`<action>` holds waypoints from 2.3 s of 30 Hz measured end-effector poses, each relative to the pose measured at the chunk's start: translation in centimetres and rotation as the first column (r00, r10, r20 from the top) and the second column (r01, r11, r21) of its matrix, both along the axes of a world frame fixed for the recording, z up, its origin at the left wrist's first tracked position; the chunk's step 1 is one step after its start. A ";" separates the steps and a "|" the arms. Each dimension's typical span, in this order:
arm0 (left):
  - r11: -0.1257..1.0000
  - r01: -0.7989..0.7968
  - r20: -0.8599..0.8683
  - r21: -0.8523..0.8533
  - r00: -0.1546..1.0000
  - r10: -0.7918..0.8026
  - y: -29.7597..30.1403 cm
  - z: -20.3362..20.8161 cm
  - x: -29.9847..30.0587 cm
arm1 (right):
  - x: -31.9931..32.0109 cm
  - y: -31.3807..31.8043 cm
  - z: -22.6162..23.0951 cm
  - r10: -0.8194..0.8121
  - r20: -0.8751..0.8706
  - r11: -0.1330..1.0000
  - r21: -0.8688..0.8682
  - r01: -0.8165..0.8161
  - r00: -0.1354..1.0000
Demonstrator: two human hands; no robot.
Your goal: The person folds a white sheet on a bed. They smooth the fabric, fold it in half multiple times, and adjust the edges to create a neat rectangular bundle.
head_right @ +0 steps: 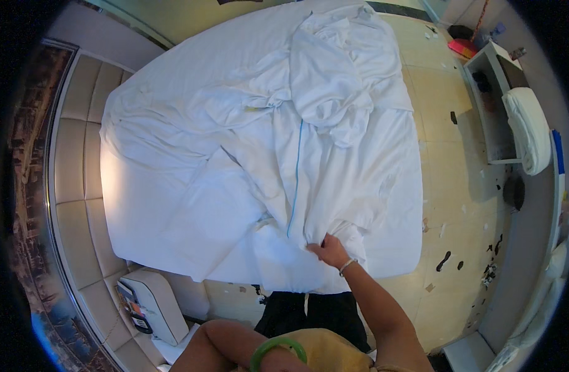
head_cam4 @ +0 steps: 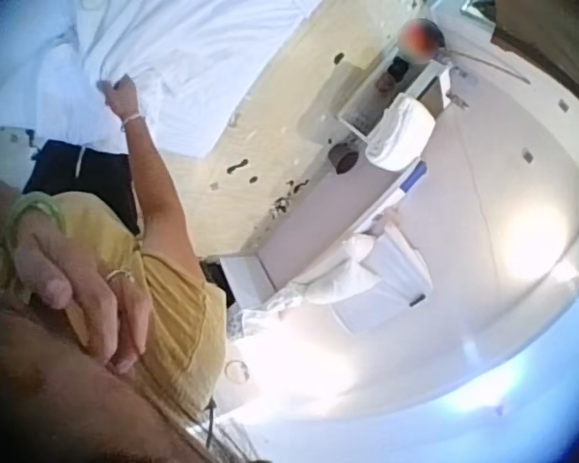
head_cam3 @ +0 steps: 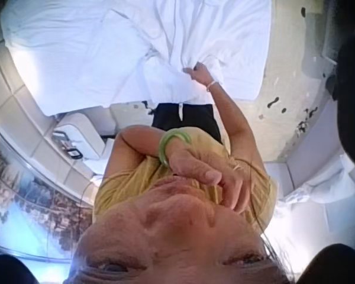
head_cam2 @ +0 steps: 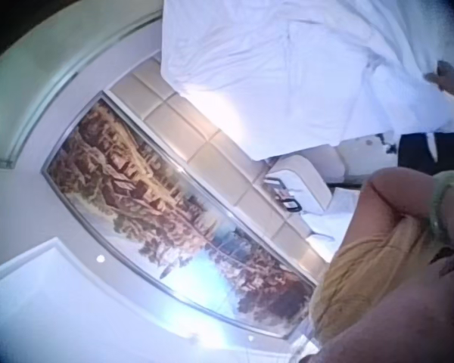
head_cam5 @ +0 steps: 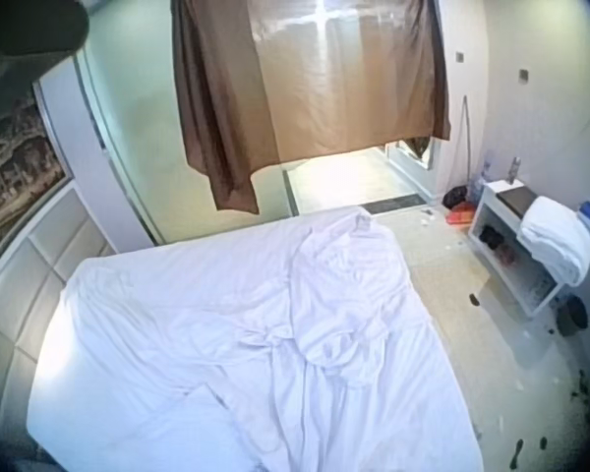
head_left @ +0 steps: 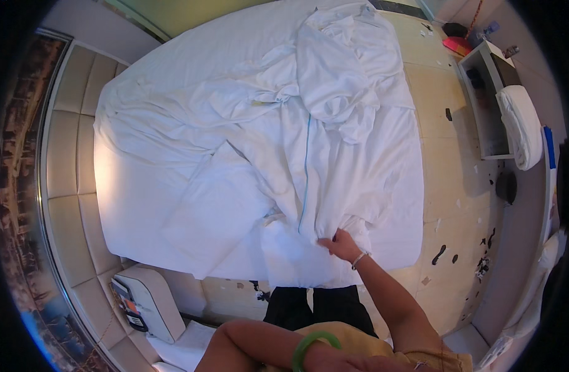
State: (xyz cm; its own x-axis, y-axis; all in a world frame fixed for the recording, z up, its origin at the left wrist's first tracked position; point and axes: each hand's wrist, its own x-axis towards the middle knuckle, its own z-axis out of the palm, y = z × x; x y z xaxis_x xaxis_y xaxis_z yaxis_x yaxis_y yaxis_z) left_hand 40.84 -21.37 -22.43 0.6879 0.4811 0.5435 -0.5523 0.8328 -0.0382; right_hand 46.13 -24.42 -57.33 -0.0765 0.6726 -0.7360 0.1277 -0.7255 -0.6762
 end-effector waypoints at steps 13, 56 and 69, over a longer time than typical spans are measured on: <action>0.999 0.018 -0.370 0.050 0.929 0.002 3.8 -5.4 -5.8 | 14.0 22.9 -3.0 -0.829 -0.060 0.506 0.343 0.791 0.556; 0.618 0.110 -0.609 0.778 -0.110 0.786 -2.6 -10.8 -26.4 | -12.5 -1.8 26.9 -0.032 -0.658 0.916 0.282 0.286 0.752; 0.535 -0.528 -0.536 0.660 0.168 0.827 5.7 3.9 -28.1 | -9.4 3.5 43.6 -0.116 -0.638 0.137 0.749 0.648 0.762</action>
